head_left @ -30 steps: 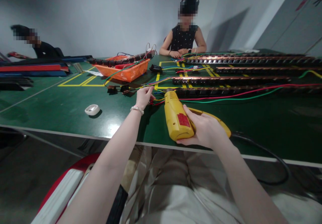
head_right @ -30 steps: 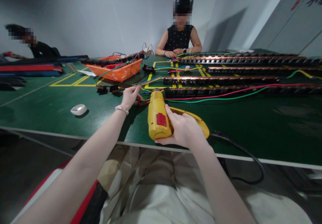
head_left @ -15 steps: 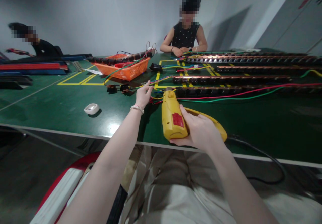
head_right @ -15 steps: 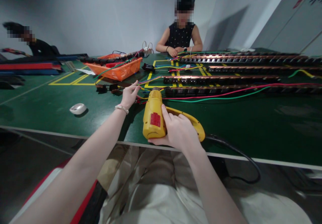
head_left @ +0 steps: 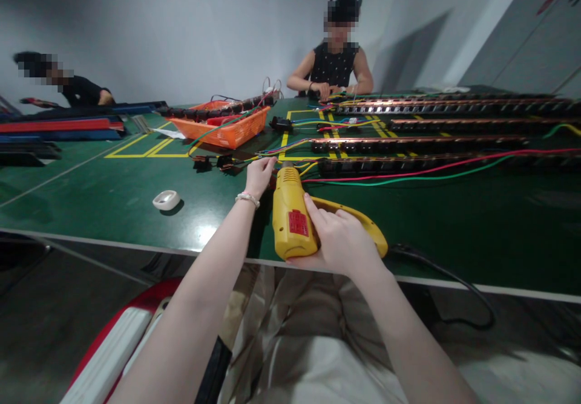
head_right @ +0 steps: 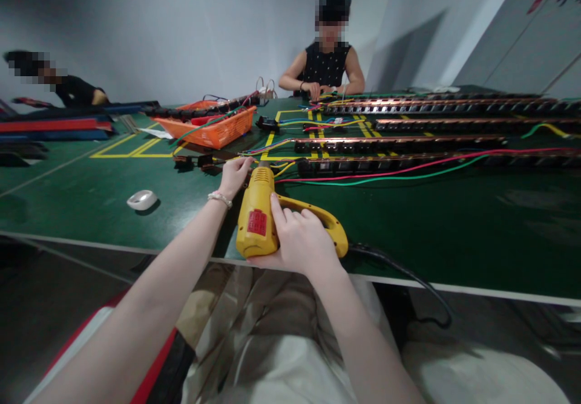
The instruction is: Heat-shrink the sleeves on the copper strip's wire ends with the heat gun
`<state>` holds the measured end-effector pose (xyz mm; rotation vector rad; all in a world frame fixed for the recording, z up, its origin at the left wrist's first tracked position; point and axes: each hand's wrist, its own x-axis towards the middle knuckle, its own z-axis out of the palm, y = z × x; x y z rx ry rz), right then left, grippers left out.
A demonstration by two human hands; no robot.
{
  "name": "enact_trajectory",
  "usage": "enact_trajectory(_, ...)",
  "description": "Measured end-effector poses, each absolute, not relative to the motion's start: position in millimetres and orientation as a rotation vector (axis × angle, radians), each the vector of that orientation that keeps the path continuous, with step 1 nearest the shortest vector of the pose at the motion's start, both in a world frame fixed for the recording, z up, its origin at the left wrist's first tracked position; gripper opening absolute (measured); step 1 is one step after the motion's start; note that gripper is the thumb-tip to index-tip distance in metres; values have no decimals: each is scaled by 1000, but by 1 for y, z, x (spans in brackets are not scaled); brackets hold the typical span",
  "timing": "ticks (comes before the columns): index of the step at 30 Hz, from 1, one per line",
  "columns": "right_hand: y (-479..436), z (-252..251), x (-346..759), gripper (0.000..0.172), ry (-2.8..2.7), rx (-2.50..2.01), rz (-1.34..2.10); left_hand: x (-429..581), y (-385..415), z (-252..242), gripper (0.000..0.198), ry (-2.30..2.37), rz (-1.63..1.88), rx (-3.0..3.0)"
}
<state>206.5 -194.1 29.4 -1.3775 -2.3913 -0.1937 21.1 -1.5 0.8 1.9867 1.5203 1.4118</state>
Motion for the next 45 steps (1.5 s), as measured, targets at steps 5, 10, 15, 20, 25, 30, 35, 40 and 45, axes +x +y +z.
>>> enact_trajectory(5, -191, 31, 212, 112, -2411, -1335, -138, 20, -4, 2, 39, 1523, 1395, 2003)
enact_trajectory(10, -189, 34, 221, 113, -2408, -1328, -154, 22, -9, 5, 38, 1485, 1378, 1953)
enact_trajectory(15, -188, 33, 235, 116, -2380, -1361, -223, 26, -12, 7, 37, 1415, 1296, 1851)
enact_trajectory(20, -188, 32, 247, 114, -2336, -1353, -249, 26, -9, 5, 47, 1362, 1288, 1763)
enact_trajectory(25, -192, 34, 249, 111, -2318, -1376, -256, 27, -8, 5, 51, 1259, 1320, 1693)
enact_trajectory(30, -195, 30, 242, 108, -2310, -1388, -257, 30, -10, 7, 54, 1173, 1330, 1637)
enact_trajectory(35, -195, 28, 229, 110, -2308, -1434, -287, 31, -12, 8, 56, 1137, 1349, 1629)
enact_trajectory(40, -195, 28, 215, 110, -2330, -1446, -263, 32, -12, 7, 59, 1127, 1322, 1582)
enact_trajectory(45, -196, 29, 203, 111, -2360, -1417, -235, 32, -10, 4, 49, 1194, 1314, 1607)
